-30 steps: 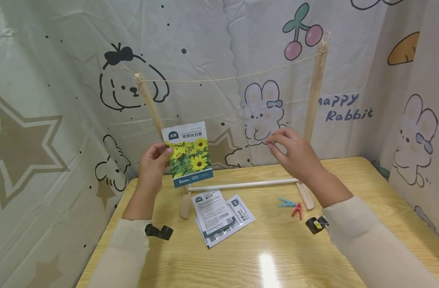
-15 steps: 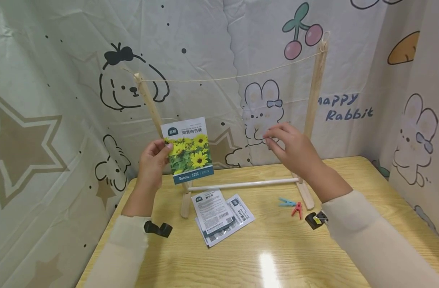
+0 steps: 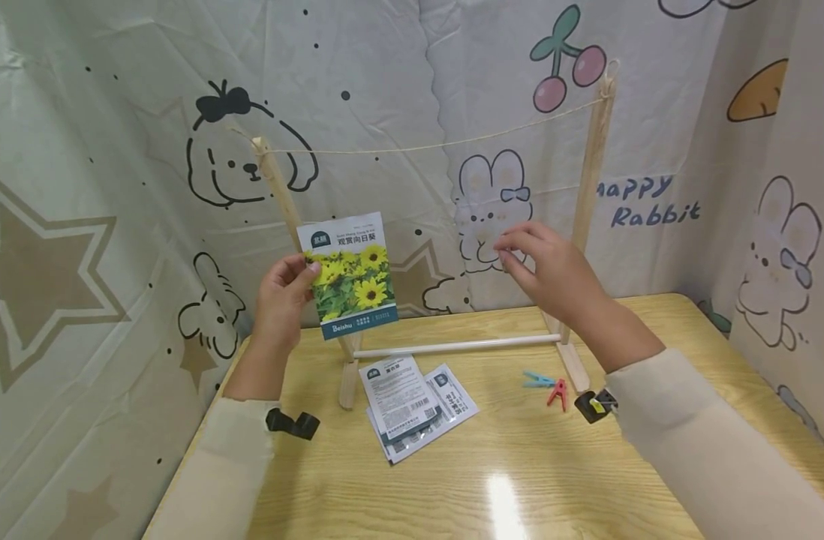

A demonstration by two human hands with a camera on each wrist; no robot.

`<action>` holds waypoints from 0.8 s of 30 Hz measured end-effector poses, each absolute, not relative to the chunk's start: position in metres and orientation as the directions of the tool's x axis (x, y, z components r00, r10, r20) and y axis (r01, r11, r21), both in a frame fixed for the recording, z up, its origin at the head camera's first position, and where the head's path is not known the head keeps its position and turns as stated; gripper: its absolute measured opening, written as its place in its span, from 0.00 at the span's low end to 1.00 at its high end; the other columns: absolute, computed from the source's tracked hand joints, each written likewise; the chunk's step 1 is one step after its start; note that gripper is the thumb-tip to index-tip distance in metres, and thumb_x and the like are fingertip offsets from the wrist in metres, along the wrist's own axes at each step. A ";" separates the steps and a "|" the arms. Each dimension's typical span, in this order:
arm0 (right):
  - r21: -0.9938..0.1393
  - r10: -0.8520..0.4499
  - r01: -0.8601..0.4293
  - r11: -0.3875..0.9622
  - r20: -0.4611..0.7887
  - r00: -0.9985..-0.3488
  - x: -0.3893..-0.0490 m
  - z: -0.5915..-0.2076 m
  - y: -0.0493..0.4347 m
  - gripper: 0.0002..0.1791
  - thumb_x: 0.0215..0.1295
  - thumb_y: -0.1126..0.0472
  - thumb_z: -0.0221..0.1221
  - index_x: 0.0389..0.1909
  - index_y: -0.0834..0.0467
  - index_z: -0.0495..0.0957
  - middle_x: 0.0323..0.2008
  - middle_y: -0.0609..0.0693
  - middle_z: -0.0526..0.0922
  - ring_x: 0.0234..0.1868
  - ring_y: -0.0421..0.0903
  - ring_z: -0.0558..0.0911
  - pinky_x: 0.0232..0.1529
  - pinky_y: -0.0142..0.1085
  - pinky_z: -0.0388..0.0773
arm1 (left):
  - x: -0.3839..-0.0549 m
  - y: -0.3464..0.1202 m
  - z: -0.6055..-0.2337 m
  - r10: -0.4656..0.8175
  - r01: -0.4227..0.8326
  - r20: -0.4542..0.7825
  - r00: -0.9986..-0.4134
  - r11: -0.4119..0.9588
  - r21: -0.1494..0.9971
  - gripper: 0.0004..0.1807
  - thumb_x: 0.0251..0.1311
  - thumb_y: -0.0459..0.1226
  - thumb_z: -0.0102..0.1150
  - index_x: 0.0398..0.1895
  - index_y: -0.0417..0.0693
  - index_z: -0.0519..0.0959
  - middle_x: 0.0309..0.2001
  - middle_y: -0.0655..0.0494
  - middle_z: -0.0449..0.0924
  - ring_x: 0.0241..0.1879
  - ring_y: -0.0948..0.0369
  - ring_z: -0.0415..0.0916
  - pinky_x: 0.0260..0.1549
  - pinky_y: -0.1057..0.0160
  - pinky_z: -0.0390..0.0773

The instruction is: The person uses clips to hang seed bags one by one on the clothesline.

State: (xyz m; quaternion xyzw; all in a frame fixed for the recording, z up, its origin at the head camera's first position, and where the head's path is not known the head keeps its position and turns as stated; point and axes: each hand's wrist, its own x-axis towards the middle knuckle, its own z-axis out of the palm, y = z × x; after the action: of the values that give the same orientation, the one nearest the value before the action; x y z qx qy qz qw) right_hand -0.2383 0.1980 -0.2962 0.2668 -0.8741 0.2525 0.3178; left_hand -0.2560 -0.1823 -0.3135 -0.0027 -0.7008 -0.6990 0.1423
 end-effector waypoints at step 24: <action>-0.215 -0.360 -0.682 0.699 0.718 -0.595 -0.242 -0.273 0.190 0.09 0.68 0.68 0.63 0.47 0.61 0.84 0.52 0.55 0.83 0.50 0.52 0.82 0.48 0.49 0.82 | -0.262 -0.187 -0.297 -0.231 0.232 0.238 -0.943 0.052 0.971 0.10 0.68 0.43 0.64 0.48 0.53 0.80 0.41 0.61 0.77 0.43 0.63 0.72 0.40 0.67 0.75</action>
State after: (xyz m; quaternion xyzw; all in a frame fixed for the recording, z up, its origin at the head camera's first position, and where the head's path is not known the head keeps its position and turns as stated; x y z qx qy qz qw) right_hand -0.2416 0.1899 -0.2729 0.3033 -0.8596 0.2424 0.3322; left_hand -0.2618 -0.1873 -0.2969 -0.0005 -0.7055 -0.6884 0.1683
